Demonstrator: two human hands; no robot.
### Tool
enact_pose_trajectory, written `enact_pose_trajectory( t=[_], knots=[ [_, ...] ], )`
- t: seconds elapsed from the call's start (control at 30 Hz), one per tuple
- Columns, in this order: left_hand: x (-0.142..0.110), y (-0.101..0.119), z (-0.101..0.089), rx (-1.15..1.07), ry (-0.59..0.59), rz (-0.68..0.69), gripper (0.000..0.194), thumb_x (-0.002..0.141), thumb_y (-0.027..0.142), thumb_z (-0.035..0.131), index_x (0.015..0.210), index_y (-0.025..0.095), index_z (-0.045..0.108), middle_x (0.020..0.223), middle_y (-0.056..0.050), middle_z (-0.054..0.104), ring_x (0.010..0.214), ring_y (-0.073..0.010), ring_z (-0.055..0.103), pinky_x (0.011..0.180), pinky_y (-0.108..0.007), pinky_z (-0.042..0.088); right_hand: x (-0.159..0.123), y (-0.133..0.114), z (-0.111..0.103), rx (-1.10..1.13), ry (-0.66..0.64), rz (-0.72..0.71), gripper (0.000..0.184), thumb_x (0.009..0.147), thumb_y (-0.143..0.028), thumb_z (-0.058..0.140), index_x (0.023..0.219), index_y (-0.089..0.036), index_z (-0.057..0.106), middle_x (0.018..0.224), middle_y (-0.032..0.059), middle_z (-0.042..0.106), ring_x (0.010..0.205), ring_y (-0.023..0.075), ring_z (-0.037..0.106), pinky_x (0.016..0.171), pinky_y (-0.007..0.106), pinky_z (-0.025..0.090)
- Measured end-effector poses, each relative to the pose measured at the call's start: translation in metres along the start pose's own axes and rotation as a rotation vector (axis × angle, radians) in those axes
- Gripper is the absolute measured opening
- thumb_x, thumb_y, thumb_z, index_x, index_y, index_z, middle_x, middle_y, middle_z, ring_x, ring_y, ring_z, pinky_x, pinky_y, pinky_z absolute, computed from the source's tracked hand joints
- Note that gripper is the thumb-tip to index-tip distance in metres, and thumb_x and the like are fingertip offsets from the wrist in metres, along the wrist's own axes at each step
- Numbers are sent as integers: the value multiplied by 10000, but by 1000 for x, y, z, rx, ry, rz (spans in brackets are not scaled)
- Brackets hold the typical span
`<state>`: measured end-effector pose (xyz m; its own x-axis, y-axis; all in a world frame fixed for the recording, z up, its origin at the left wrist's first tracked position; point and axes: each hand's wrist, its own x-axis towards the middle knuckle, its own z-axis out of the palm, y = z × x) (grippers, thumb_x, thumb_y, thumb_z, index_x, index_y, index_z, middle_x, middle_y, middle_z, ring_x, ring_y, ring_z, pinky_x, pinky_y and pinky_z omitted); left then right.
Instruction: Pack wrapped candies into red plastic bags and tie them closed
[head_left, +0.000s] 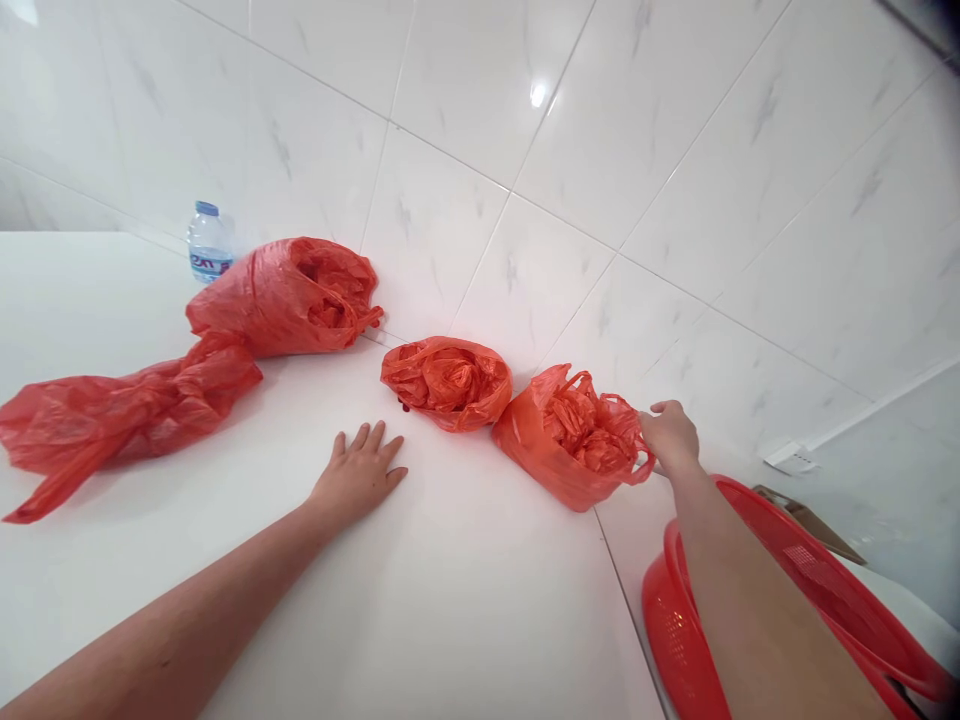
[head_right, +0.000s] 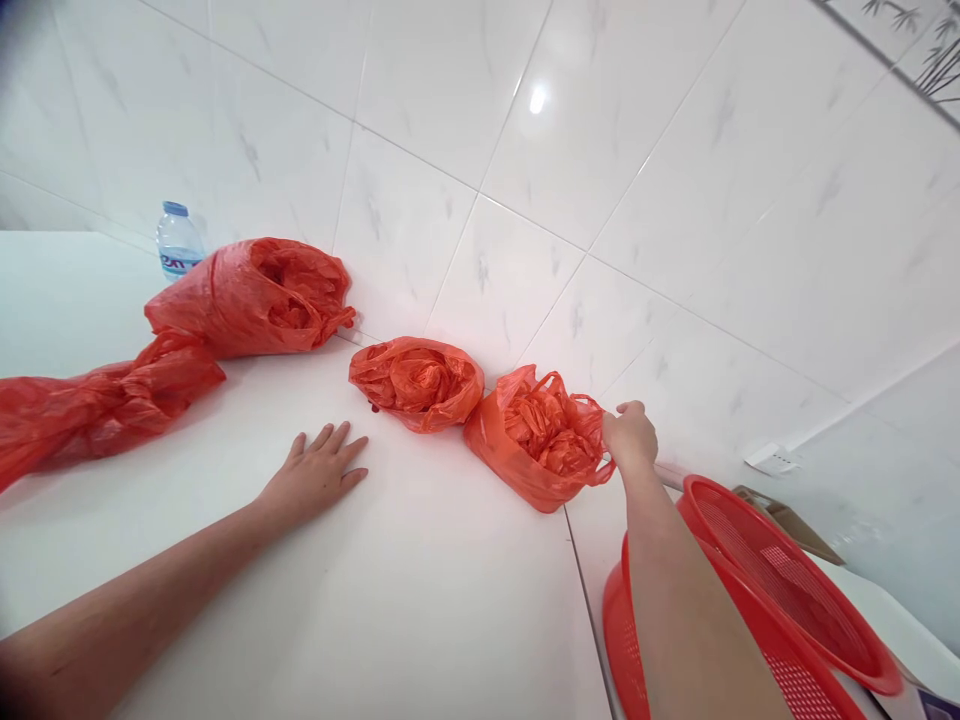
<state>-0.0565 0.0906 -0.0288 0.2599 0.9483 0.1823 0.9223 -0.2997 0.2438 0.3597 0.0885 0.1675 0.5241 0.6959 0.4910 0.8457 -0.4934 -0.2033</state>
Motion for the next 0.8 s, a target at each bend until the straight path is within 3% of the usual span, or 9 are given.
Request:
enact_pose_trajectory(
  t=[0.2,0.3,0.4,0.53,0.6,0.67,0.73,0.8],
  knots=[
    [-2,0,-3,-31,53,45,491,908,381,377,1346,173,455,1480,-176,318,1373,-380,233,1053,-614,207,-13,-18,-1,-70,-31,-162,555,802,-248,478,1346,-207,373,1250,147,492,1055,261,534,764,328,398],
    [-7,15,-17,-49,188,238,430,885,212,427,1312,207,477,1491,-145,305,1394,-356,186,1052,-613,231,-18,-19,3,-100,-158,-247,451,732,-177,520,1181,-214,545,1099,118,571,920,237,571,694,298,374],
    [-9,53,-40,-111,351,539,384,879,130,422,1239,220,521,1490,-116,312,1398,-310,197,1088,-541,243,-24,-18,7,-97,-276,-286,130,710,-174,527,800,-200,616,752,55,605,669,192,551,581,277,320],
    [5,136,-68,-276,410,875,266,873,165,458,1117,182,561,1414,-122,411,1341,-271,323,1085,-431,308,-40,-23,6,-1,-297,-336,81,752,-190,463,694,-215,514,655,6,569,589,154,484,545,263,276],
    [21,179,-70,-422,384,843,274,840,227,530,1111,184,535,1314,-114,500,1253,-244,433,1043,-393,369,-49,-26,1,76,-316,-353,92,768,-195,434,691,-219,479,639,-19,554,569,137,464,530,251,283],
    [38,216,-61,-560,353,607,496,736,398,654,1139,166,480,1189,-130,562,1151,-277,504,994,-444,407,-59,-27,-7,155,-335,-361,96,787,-212,420,696,-221,451,633,-40,537,571,125,463,526,234,308],
    [55,240,-44,-556,341,411,725,667,521,672,1229,147,406,1286,-169,485,1235,-336,415,1051,-558,293,-70,-23,-16,291,-359,-372,114,812,-257,430,705,-219,437,642,-49,517,587,120,461,537,224,338],
    [68,253,-27,-477,295,355,787,657,544,659,1275,142,382,1316,-173,462,1287,-348,344,1095,-596,156,-81,-15,-24,460,-364,-388,166,835,-318,451,705,-215,438,648,-51,494,593,118,441,546,226,348]
  ],
)
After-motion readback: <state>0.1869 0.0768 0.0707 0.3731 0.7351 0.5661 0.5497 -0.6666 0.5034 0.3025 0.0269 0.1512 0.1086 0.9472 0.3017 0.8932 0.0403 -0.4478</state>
